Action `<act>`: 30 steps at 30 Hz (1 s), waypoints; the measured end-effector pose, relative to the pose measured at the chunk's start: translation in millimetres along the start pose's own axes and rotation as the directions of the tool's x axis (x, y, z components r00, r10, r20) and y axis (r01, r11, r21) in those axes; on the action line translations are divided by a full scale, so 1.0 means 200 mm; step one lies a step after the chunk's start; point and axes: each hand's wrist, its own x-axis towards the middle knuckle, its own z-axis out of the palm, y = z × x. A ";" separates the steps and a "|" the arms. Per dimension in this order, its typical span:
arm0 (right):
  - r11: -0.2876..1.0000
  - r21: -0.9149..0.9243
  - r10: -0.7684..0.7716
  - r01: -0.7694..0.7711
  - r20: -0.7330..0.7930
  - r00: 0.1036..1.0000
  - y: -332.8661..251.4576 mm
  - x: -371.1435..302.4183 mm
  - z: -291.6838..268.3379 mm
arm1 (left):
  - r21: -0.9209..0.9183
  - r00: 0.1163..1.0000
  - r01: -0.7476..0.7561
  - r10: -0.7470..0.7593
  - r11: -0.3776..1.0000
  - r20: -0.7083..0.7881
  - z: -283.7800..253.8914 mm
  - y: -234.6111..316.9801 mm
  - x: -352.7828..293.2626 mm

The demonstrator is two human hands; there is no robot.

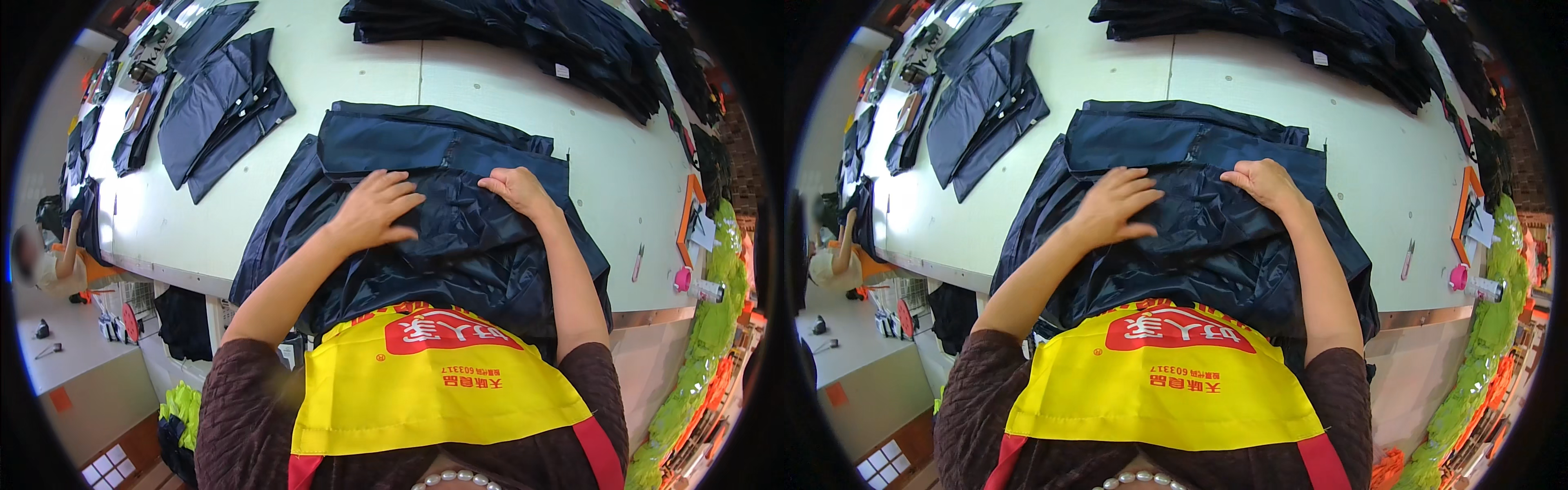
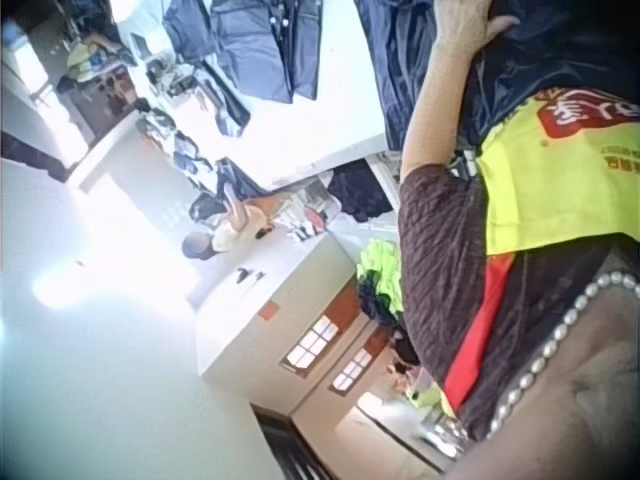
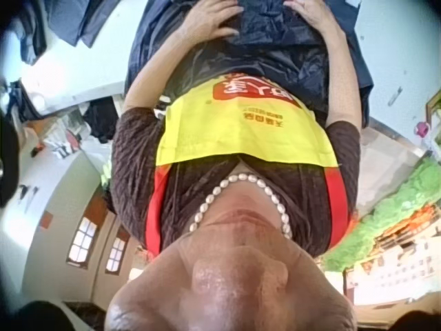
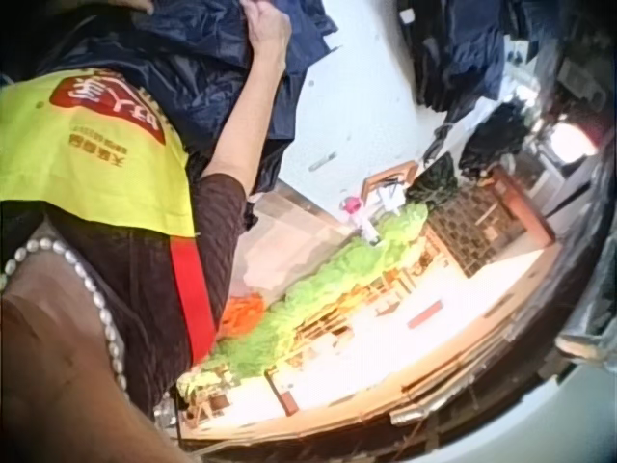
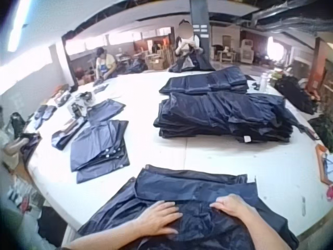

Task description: The person folds a dark jacket on a table, smooths it, and places it into a branded packaging bag. The person then retrieves another jacket from a basket, cuts a tag off with scissors, and folds it before placing it into a bag. The process is repeated for multiple jackets.

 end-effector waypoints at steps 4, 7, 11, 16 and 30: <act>0.886 -0.464 -0.109 -0.004 -0.216 0.970 0.03 0.02 0.18 | 0.183 0.924 0.257 -0.297 0.949 0.241 0.22 -0.01 -0.17; 0.855 -0.518 -0.205 0.012 -0.317 0.926 -0.28 -0.05 0.14 | 0.203 0.917 0.280 -0.324 0.938 0.233 0.17 0.04 -0.15; 0.843 -0.482 -0.342 0.240 -0.137 0.930 -0.43 -0.20 0.31 | 0.229 0.907 0.371 -0.404 0.900 0.120 0.21 -0.07 -0.20; 0.874 -0.445 -0.268 0.195 -0.106 0.958 -0.18 -0.26 0.51 | -0.010 0.594 0.787 -0.761 0.617 -0.261 0.09 -0.42 -0.34; 0.884 -0.432 -0.232 0.177 -0.078 0.970 -0.19 -0.26 0.48 | -0.941 0.298 0.317 -0.954 0.120 -0.021 0.04 -0.82 0.13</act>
